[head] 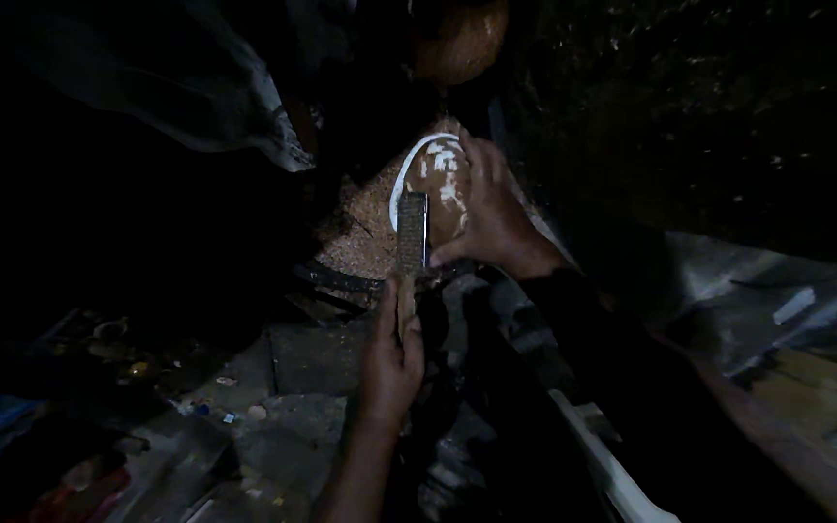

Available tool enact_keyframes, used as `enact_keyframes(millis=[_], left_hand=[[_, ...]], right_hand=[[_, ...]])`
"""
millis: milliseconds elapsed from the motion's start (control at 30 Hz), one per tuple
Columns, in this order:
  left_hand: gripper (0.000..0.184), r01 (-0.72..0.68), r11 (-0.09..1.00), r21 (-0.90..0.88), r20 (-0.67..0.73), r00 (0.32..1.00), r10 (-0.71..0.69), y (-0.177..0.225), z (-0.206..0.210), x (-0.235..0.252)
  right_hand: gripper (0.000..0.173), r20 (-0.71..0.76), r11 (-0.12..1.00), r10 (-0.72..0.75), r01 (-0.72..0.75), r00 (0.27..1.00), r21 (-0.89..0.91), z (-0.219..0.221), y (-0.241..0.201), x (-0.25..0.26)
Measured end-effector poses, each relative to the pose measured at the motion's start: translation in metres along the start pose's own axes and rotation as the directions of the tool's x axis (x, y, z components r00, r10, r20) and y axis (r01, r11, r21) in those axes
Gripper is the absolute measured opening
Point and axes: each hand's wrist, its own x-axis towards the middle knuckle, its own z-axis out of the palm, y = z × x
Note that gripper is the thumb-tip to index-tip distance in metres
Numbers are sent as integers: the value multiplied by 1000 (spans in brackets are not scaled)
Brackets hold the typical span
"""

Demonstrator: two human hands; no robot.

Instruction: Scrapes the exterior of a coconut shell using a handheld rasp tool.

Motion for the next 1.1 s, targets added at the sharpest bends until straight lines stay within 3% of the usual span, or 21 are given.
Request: enact_keyframes(millis=[67, 167, 267, 367, 467, 567, 633, 700, 767, 833, 967, 1100], left_hand=[[67, 11, 999, 41, -22, 1000, -10, 10, -12, 26], [66, -14, 997, -81, -114, 993, 4, 12, -24, 39], [68, 55, 997, -54, -91, 994, -60, 12, -33, 40], [68, 98, 990, 100, -4, 995, -98, 27, -38, 60], [67, 114, 979, 167, 1, 993, -115, 49, -42, 93], [68, 83, 981, 174, -53, 996, -75, 45, -25, 71], [68, 48, 996, 69, -93, 995, -41, 19, -9, 26], [66, 117, 988, -104, -100, 987, -128, -7, 3, -11], [67, 220, 944, -244, -77, 966, -245, -16, 6, -14], [67, 262, 921, -287, -53, 956, -289, -8, 4, 4], [65, 247, 951, -186, -13, 967, -254, 27, -17, 50], [66, 240, 968, 77, 33, 969, -243, 62, -38, 98]], right_hand=[[155, 49, 998, -47, 49, 998, -41, 0, -3, 1], [138, -8, 998, -4, 4, 1000, -70, 0, 3, 4], [143, -67, 991, 78, -84, 995, -101, -5, -4, 10], [153, -9, 996, 5, -6, 1000, -90, -10, -5, 19], [148, 90, 993, 19, -8, 996, -117, -11, -14, 26], [143, 100, 986, 22, -5, 995, -166, -7, -19, 27], [146, 101, 983, 53, -34, 993, -182, -10, -17, 29], [144, 107, 973, 151, -129, 983, -191, -12, -19, 28], [142, 110, 969, 151, -124, 982, -215, -15, -24, 27], [140, 126, 979, 53, -27, 991, -200, -14, -26, 28], [142, 108, 983, -76, 93, 991, -157, -1, -15, 23], [129, 96, 982, -23, 40, 995, -184, 2, -25, 21]])
